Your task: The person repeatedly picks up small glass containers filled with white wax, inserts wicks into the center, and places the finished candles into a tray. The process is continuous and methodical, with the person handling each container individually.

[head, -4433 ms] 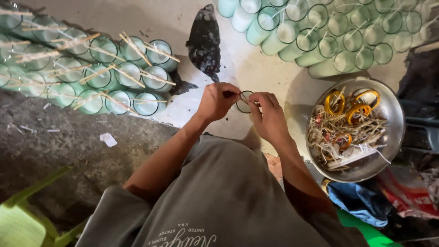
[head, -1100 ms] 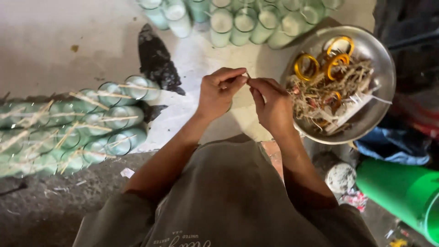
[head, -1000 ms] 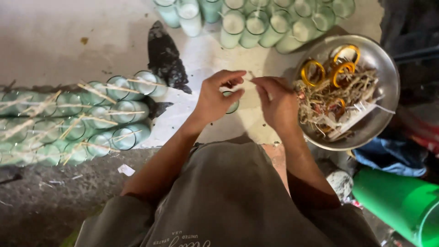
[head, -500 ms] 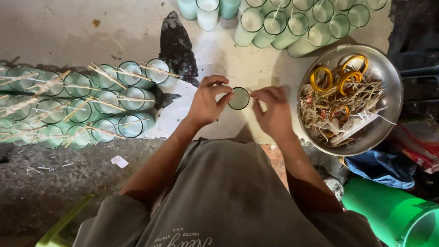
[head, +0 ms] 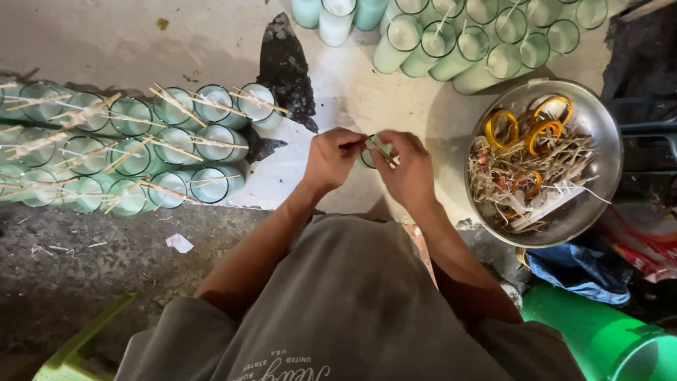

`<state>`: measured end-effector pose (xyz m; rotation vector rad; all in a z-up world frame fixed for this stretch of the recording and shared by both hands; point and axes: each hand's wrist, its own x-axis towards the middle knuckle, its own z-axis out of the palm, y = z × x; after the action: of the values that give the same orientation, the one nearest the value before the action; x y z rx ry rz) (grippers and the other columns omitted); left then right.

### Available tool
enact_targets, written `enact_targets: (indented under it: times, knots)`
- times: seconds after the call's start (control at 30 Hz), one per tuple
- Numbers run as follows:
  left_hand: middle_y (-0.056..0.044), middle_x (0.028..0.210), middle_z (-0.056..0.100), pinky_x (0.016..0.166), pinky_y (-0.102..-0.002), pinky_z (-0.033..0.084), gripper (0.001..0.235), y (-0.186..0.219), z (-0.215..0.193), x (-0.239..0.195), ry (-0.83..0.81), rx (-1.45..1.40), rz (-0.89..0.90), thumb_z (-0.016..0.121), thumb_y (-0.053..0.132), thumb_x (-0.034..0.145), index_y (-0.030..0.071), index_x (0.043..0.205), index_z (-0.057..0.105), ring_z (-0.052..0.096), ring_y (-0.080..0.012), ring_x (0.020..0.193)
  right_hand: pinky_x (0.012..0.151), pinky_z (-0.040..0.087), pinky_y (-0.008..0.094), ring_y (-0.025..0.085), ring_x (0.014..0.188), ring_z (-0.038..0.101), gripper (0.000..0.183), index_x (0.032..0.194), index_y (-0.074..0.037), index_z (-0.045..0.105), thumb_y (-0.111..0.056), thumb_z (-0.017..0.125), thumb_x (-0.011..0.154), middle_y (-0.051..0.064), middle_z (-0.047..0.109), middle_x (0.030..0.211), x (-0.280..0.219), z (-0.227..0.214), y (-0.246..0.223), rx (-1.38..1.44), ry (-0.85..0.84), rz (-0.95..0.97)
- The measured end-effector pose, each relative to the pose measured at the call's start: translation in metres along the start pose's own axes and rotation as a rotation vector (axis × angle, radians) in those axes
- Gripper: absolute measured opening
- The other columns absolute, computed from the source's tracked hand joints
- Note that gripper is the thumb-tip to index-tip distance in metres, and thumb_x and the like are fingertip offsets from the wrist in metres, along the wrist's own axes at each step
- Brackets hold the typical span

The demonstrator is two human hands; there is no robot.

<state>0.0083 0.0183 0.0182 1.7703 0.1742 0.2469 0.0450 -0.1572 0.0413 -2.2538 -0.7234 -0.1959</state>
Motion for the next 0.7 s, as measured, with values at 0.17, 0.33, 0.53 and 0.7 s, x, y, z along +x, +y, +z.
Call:
enact_targets:
  times: [0.17,0.33,0.53,0.7]
  knots:
    - [-0.022,0.085,0.075,0.064,-0.039,0.065,0.011,0.006,-0.001,0.0,-0.02,0.033,0.016,0.075,-0.003,0.084,-0.002,0.095,0.078,0.075,-0.039,0.074,0.061,0.061,0.029,0.026,0.075,0.073,0.014,0.1,-0.008,0.077,-0.004,0.082,0.087,0.008,0.073,0.092,0.009,0.001,0.007,0.018,-0.044,-0.05]
    - [-0.018,0.085,0.076,0.066,-0.036,0.065,0.012,-0.001,0.0,-0.001,-0.015,0.024,0.001,0.076,-0.002,0.084,0.002,0.095,0.08,0.076,-0.035,0.075,0.066,0.064,0.028,0.025,0.08,0.075,0.012,0.102,-0.008,0.077,-0.002,0.078,0.091,0.008,0.075,0.096,-0.002,-0.016,0.011,0.029,-0.149,-0.041]
    - [-0.022,0.075,0.068,0.067,-0.051,0.056,0.028,-0.004,-0.016,-0.026,0.12,0.037,-0.097,0.075,0.027,0.087,0.006,0.09,0.057,0.072,-0.0423,0.074,0.103,0.053,0.056,0.044,0.126,0.056,0.09,0.148,-0.007,0.049,-0.021,0.093,0.071,0.024,0.058,0.137,0.003,-0.009,-0.012,-0.024,-0.305,0.121]
    - [-0.015,0.064,0.066,0.057,-0.045,0.053,0.033,-0.049,-0.05,-0.077,0.1,0.24,-0.251,0.08,0.035,0.086,0.008,0.08,0.061,0.069,-0.039,0.061,0.097,0.058,0.051,0.037,0.118,0.066,0.085,0.144,-0.014,0.056,-0.032,0.091,0.07,0.017,0.065,0.128,0.013,0.039,-0.027,-0.102,-0.255,0.012]
